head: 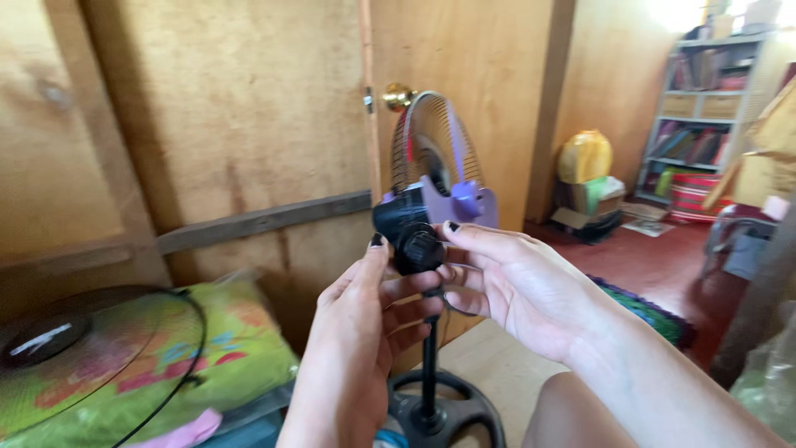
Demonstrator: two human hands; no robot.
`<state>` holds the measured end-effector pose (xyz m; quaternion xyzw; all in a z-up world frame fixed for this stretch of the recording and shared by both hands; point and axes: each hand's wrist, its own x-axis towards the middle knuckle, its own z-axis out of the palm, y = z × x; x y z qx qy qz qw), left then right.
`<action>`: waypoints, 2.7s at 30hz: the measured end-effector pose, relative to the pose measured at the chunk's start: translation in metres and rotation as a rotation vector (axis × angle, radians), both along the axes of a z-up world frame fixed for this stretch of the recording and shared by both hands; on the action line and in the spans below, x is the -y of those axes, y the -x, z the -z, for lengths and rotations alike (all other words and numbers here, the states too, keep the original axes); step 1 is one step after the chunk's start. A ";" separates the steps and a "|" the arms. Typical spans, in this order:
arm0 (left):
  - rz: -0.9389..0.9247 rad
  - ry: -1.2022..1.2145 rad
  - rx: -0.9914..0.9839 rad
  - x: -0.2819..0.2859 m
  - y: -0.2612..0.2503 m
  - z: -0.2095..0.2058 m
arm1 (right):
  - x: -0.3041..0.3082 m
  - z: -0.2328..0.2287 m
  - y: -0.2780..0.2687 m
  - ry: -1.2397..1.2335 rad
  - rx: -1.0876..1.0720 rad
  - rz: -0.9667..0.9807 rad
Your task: The person assembles a standing fan by attaching the front grill, inserting the fan blade, and securing it with a nut. The person repeatedly removes and reattaches the blade and grill during the process.
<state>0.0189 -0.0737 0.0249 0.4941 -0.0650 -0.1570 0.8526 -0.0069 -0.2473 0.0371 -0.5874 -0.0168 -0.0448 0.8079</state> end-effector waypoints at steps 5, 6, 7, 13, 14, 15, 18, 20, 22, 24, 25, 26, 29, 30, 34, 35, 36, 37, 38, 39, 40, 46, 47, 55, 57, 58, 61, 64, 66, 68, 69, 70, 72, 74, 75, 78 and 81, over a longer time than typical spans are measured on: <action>0.045 -0.155 0.098 0.032 -0.016 -0.008 | 0.023 -0.004 0.009 -0.011 0.039 0.071; 0.063 -0.150 0.116 0.035 -0.016 -0.008 | 0.026 -0.003 0.010 -0.005 0.046 0.074; 0.075 -0.145 0.136 0.038 -0.017 -0.008 | 0.028 -0.003 0.011 0.001 0.054 0.072; 0.042 -0.163 0.195 0.045 -0.015 -0.006 | 0.020 -0.004 0.013 0.049 0.023 0.106; 0.017 -0.164 0.201 0.045 -0.014 -0.007 | 0.016 -0.004 0.012 0.058 0.017 0.112; -0.024 -0.163 0.216 0.043 -0.014 -0.008 | 0.013 -0.003 0.010 0.061 0.029 0.070; -0.127 -0.146 0.270 0.037 -0.016 -0.006 | 0.010 -0.001 0.006 0.053 0.062 -0.046; -0.173 -0.111 0.324 0.031 -0.023 -0.003 | 0.008 0.000 0.002 0.029 0.081 -0.110; -0.146 -0.061 0.346 0.025 -0.031 -0.001 | 0.009 0.000 -0.003 -0.116 0.060 -0.166; -0.112 -0.049 0.354 0.021 -0.038 0.001 | 0.011 0.004 -0.008 -0.165 0.024 -0.165; -0.090 -0.059 0.354 0.020 -0.042 0.002 | 0.014 0.007 -0.011 -0.140 0.001 -0.136; -0.069 -0.070 0.354 0.021 -0.045 0.002 | 0.018 0.012 -0.014 -0.114 -0.022 -0.107; -0.007 -0.097 0.406 0.029 -0.050 0.001 | 0.036 0.026 -0.022 -0.142 0.042 -0.096; -0.022 -0.144 0.407 0.034 -0.052 0.000 | 0.044 0.029 -0.024 -0.136 0.076 -0.080; -0.275 -0.459 0.631 0.054 -0.070 -0.008 | 0.083 0.029 -0.037 -0.008 0.158 0.085; -0.390 -0.570 0.740 0.059 -0.079 -0.009 | 0.095 0.023 -0.043 0.046 0.167 0.154; -0.487 -0.636 0.792 0.064 -0.090 -0.009 | 0.107 0.018 -0.048 0.106 0.147 0.254; -0.588 -0.703 0.845 0.069 -0.103 -0.009 | 0.119 0.012 -0.055 0.165 0.129 0.350; -0.689 -0.769 0.899 0.075 -0.116 -0.009 | 0.130 0.007 -0.061 0.223 0.110 0.446; -0.608 -0.773 0.874 0.079 -0.130 -0.010 | 0.140 0.004 -0.070 0.261 0.084 0.473; -0.526 -0.776 0.848 0.083 -0.142 -0.012 | 0.148 0.002 -0.082 0.299 0.058 0.500; -0.376 -0.786 0.811 0.095 -0.158 0.002 | 0.187 0.014 -0.161 0.546 0.020 0.541; -0.390 -0.796 0.815 0.095 -0.156 0.003 | 0.190 0.016 -0.171 0.582 0.015 0.538; -0.382 -0.843 0.818 0.090 -0.154 -0.002 | 0.196 0.019 -0.191 0.737 0.083 0.466; -0.366 -0.835 0.828 0.089 -0.155 -0.001 | 0.197 0.019 -0.190 0.755 0.070 0.468; -0.361 -0.835 0.833 0.089 -0.155 0.000 | 0.197 0.018 -0.190 0.755 0.058 0.476; -0.369 -0.855 0.857 0.091 -0.158 0.000 | 0.200 0.013 -0.191 0.740 0.034 0.466; -0.404 -0.843 0.891 0.093 -0.160 0.003 | 0.201 0.013 -0.190 0.790 0.056 0.437; -0.407 -0.816 0.898 0.093 -0.161 0.006 | 0.201 0.015 -0.190 0.806 0.070 0.428; -0.387 -0.781 0.886 0.091 -0.163 0.008 | 0.201 0.017 -0.192 0.785 0.071 0.428; -0.402 -0.770 0.905 0.090 -0.164 0.009 | 0.200 0.018 -0.193 0.792 0.062 0.438; -0.416 -0.759 0.924 0.090 -0.165 0.009 | 0.199 0.019 -0.195 0.799 0.052 0.448; -0.415 -0.741 0.918 0.088 -0.167 0.008 | 0.199 0.019 -0.197 0.806 0.015 0.456; -0.382 -0.723 0.870 0.086 -0.167 0.006 | 0.200 0.019 -0.199 0.809 -0.040 0.452; -0.359 -0.742 0.852 0.086 -0.166 0.006 | 0.200 0.019 -0.199 0.823 -0.095 0.452; -0.337 -0.779 0.847 0.084 -0.163 0.009 | 0.198 0.017 -0.197 0.831 -0.217 0.460; -0.377 -0.791 0.902 0.085 -0.163 0.012 | 0.201 0.011 -0.187 0.785 -0.186 0.442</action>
